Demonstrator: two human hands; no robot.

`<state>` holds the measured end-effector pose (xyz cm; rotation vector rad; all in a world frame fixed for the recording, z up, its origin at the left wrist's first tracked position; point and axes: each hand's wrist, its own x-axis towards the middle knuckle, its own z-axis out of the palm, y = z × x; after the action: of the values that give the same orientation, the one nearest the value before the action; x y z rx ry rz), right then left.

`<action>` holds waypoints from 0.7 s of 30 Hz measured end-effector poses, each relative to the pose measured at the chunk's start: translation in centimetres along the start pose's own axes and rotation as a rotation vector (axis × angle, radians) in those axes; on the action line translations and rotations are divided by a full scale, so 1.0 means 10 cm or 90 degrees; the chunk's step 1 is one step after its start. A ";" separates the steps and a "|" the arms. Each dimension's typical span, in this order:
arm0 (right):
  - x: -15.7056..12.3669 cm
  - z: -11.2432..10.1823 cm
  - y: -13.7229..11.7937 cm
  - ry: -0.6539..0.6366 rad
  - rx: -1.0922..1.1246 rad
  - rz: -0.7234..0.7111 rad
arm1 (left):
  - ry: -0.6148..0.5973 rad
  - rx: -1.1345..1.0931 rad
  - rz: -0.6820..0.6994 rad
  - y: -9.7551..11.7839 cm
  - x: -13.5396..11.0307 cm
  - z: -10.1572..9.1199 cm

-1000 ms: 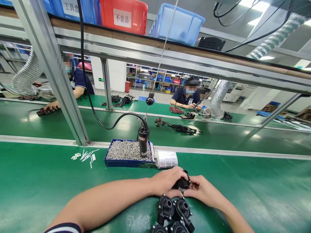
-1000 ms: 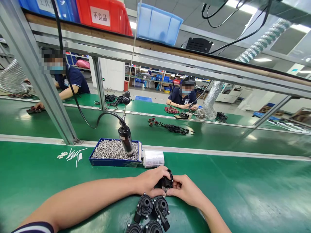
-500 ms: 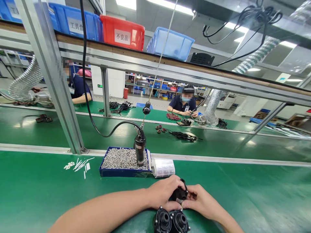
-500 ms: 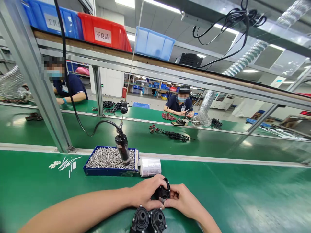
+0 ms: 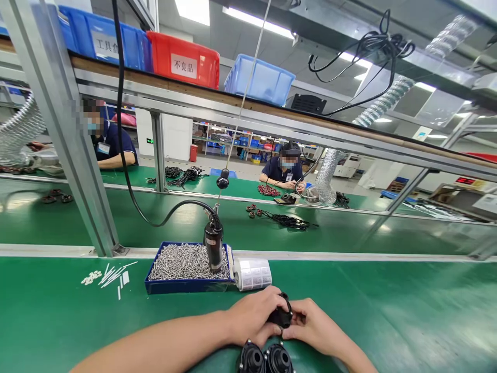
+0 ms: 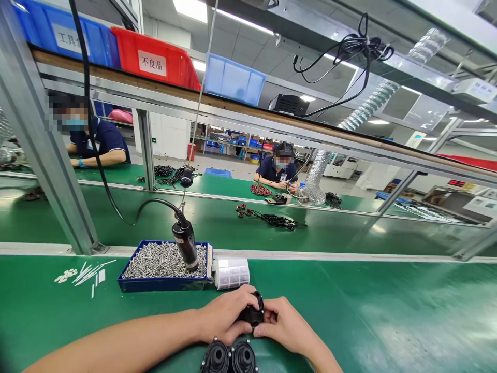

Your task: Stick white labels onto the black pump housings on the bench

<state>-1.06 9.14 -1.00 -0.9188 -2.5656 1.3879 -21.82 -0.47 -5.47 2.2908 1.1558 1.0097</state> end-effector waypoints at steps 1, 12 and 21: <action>0.00 0.00 0.00 0.002 -0.001 0.001 | -0.002 0.002 -0.001 0.01 0.00 0.00; 0.01 -0.01 -0.02 0.016 -0.024 -0.002 | 0.008 0.019 0.042 0.00 0.00 0.01; 0.00 0.02 -0.04 0.022 -0.040 -0.025 | 0.119 -0.042 0.101 -0.02 -0.01 0.02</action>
<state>-1.33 8.85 -0.80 -0.8882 -2.6015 1.2763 -21.85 -0.43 -5.77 2.3043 1.0054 1.3246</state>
